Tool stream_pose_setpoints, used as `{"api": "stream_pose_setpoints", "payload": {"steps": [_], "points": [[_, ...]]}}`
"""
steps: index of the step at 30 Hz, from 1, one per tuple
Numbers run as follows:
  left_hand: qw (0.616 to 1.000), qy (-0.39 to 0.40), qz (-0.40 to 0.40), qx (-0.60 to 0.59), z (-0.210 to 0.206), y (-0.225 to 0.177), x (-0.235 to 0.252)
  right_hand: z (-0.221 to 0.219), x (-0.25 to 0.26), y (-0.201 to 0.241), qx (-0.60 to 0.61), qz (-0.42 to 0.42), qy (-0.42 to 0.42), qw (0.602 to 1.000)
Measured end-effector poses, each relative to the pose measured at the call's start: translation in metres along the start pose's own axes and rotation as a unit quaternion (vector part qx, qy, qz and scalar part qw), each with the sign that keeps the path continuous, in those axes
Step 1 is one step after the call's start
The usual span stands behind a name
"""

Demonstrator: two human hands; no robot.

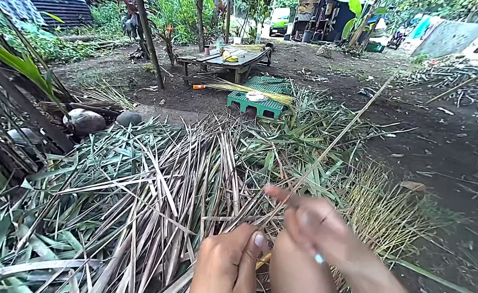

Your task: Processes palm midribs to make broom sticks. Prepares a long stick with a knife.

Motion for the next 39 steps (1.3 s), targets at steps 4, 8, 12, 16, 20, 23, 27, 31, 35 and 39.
{"api": "stream_pose_setpoints", "payload": {"steps": [4,8,12,16,20,23,27,31,35,39], "points": [[0.997,-0.029,-0.010,0.066,0.000,-0.002,-0.002,0.000,0.000,-0.003,0.031,-0.009,0.010,0.999],[0.985,-0.073,-0.039,0.151,-0.003,-0.008,-0.005,-0.011,-0.002,0.000,0.027,-0.035,0.032,0.999],[0.971,-0.091,-0.057,0.212,-0.005,-0.008,-0.009,0.005,0.000,-0.006,0.087,-0.050,-0.022,0.995],[0.956,-0.119,-0.078,0.256,-0.005,-0.010,-0.007,-0.017,-0.001,-0.004,0.065,-0.063,0.051,0.995],[0.951,-0.128,-0.095,0.265,-0.007,-0.009,-0.007,-0.009,0.003,-0.003,0.119,-0.065,0.029,0.990],[0.948,-0.132,-0.100,0.271,-0.006,-0.010,-0.005,-0.016,0.001,-0.002,0.086,-0.071,0.043,0.993],[0.944,-0.132,-0.105,0.283,-0.008,-0.010,-0.006,-0.005,0.000,-0.003,0.094,-0.076,0.010,0.993],[0.935,-0.140,-0.116,0.304,-0.010,-0.010,-0.005,-0.005,0.001,-0.005,0.097,-0.079,0.013,0.992],[0.929,-0.149,-0.127,0.315,-0.010,-0.013,-0.003,-0.012,-0.003,-0.001,0.082,-0.099,0.030,0.991],[0.925,-0.151,-0.133,0.324,-0.014,-0.012,-0.004,-0.002,-0.001,-0.005,0.128,-0.100,-0.003,0.987]]}}
Point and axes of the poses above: each hand's wrist, its own x-axis towards the middle knuckle, its own z-axis out of the back of the hand, y = z × x, the point moved 5 cm from there along x, towards the middle knuckle, and after that the axes turned 3 degrees about -y, right-handed, at the moved point
